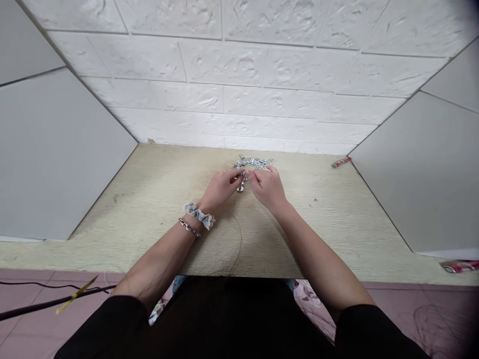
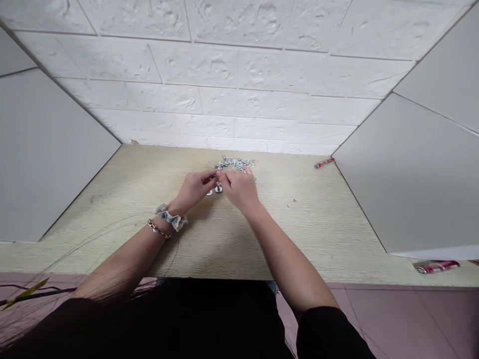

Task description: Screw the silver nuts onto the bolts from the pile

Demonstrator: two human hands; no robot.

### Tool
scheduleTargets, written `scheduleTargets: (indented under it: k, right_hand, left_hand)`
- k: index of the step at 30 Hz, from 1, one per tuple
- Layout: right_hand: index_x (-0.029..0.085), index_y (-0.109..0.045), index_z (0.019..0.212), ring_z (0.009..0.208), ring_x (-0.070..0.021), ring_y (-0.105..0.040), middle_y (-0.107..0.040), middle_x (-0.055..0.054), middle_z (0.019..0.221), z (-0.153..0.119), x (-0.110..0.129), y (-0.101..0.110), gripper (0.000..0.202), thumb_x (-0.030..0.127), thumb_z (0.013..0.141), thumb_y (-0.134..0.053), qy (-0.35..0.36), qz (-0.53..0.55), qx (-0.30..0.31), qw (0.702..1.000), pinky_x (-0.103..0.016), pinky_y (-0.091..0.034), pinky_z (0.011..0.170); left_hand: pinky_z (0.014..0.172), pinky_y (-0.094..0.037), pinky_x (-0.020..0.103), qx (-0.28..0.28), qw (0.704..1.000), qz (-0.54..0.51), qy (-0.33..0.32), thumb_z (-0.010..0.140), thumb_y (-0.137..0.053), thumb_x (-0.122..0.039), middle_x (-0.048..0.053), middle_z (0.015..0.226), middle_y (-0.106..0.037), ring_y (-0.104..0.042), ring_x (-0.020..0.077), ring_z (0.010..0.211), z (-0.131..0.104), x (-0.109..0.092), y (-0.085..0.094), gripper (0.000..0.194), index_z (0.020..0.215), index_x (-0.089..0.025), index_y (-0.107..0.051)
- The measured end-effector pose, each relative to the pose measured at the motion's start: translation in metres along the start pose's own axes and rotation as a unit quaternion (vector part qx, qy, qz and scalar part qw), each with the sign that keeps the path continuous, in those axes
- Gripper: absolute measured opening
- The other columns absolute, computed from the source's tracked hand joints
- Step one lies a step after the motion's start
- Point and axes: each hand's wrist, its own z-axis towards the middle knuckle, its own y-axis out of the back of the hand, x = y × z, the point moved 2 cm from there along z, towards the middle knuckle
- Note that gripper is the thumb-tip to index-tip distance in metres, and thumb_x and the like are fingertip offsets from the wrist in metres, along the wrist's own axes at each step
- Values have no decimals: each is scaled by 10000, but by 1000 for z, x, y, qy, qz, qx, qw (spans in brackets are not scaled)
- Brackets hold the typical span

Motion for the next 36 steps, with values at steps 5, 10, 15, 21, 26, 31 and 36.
scheduleTargets:
  k: [5, 10, 15, 21, 26, 31, 36]
  right_hand:
    - [216, -574, 818, 746, -152, -604, -677, -9, 791, -1, 2, 4, 214, 278, 919, -396, 34, 34, -49, 998, -394, -323, 1027]
    - [232, -595, 1027, 934, -197, -612, -688, -45, 958, -1, 2, 0, 234, 184, 864, -434, 91, 42, -35, 994, -399, -362, 1000]
    - [203, -620, 1065, 943, -196, -615, -692, -62, 992, 0, -2, -5, 247, 199, 890, -447, 110, 41, -25, 993, -347, -437, 910]
    - [209, -646, 1007, 882, -200, -625, -710, -48, 921, 0, -3, -5, 200, 268, 897, -490, 71, 20, -20, 997, -352, -436, 867]
    - [193, -653, 845, 758, -179, -617, -706, -44, 799, 1, -2, -3, 238, 348, 907, -484, 47, -9, -11, 999, -333, -406, 838]
    - [192, -572, 576, 574, -153, -547, -609, -30, 562, 1, -2, -2, 461, 371, 948, -366, 38, -41, 3, 998, -318, -383, 766]
    - [195, -533, 565, 558, -140, -511, -588, -19, 558, 2, -1, -1, 449, 346, 945, -347, 34, -25, 2, 999, -299, -371, 704]
  left_hand:
    - [579, -386, 189, -3, 1000, -7, 11, 856, -521, -314, -20, 617, -645, -501, 81, 551, 0, 2, 1, 326, 1089, -171, -699]
    - [572, -373, 184, -13, 1000, 6, 15, 837, -517, -273, -37, 577, -601, -468, 78, 542, 0, 2, 3, 311, 1051, -160, -712]
    - [577, -376, 188, -19, 1000, 20, 10, 825, -508, -236, -37, 592, -613, -476, 83, 547, 0, 1, 4, 291, 1016, -180, -720]
    - [617, -397, 189, -10, 1000, 27, 0, 820, -523, -199, -24, 661, -664, -515, 85, 576, 0, -1, 3, 301, 1055, -194, -712]
    - [647, -419, 191, 5, 1000, 12, -2, 835, -536, -216, -8, 731, -700, -550, 90, 615, -1, 0, 1, 313, 1103, -195, -697]
    - [622, -416, 195, -13, 1000, 16, 19, 842, -545, -278, -1, 691, -693, -549, 95, 594, 0, 4, 0, 314, 1093, -179, -705]
    - [595, -400, 188, -22, 999, 14, 28, 835, -546, -300, -20, 628, -663, -524, 88, 565, 1, 5, 0, 325, 1092, -181, -707]
